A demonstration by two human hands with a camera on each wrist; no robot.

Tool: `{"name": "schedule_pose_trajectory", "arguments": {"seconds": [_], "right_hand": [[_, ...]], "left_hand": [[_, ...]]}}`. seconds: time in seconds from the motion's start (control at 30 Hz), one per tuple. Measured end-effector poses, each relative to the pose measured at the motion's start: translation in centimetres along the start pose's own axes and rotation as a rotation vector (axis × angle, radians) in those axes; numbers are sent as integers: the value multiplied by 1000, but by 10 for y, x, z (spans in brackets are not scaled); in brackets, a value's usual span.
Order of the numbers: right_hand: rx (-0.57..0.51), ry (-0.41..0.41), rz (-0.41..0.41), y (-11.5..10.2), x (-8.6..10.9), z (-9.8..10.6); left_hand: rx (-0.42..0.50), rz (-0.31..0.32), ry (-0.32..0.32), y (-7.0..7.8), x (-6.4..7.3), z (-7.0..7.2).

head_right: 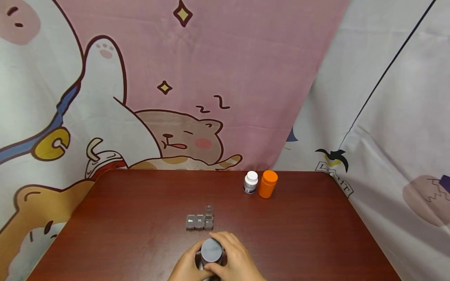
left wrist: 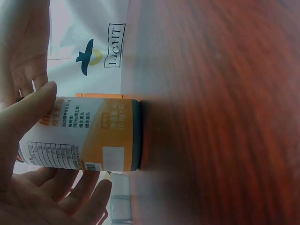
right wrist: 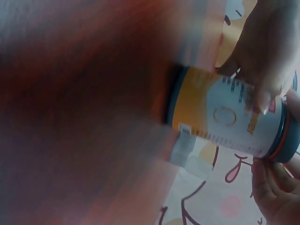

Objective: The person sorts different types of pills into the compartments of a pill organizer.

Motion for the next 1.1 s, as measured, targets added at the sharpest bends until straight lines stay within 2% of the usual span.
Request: {"name": "schedule_pose_trajectory", "arguments": {"seconds": [0.23, 0.4, 0.6, 0.73, 0.93, 1.1], "right_hand": [[-202, 77, -41, 10, 2, -3], [-320, 93, -95, 19, 4, -6], [-321, 66, -28, 20, 1, -5], [-321, 22, 12, 20, -1, -4], [-284, 29, 97, 17, -7, 1], [-282, 16, 132, 17, -10, 1]], "left_hand": [[69, -24, -21, -3, -3, -1], [92, -48, -16, -4, -4, -1], [87, -138, 10, 0, -5, 2], [91, -168, 9, 2, -5, 3], [108, -172, -13, 2, -8, 1], [127, -178, -28, 0, -10, 0]]}}
Point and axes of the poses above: each hand's wrist, its own x-axis away from the middle knuckle, its own z-axis out of the back of the hand, y = z × x, the point moved 9 cm from there along -x, towards the middle knuckle, and after that the axes turned 7 degrees about -x, right-handed, at the moved point
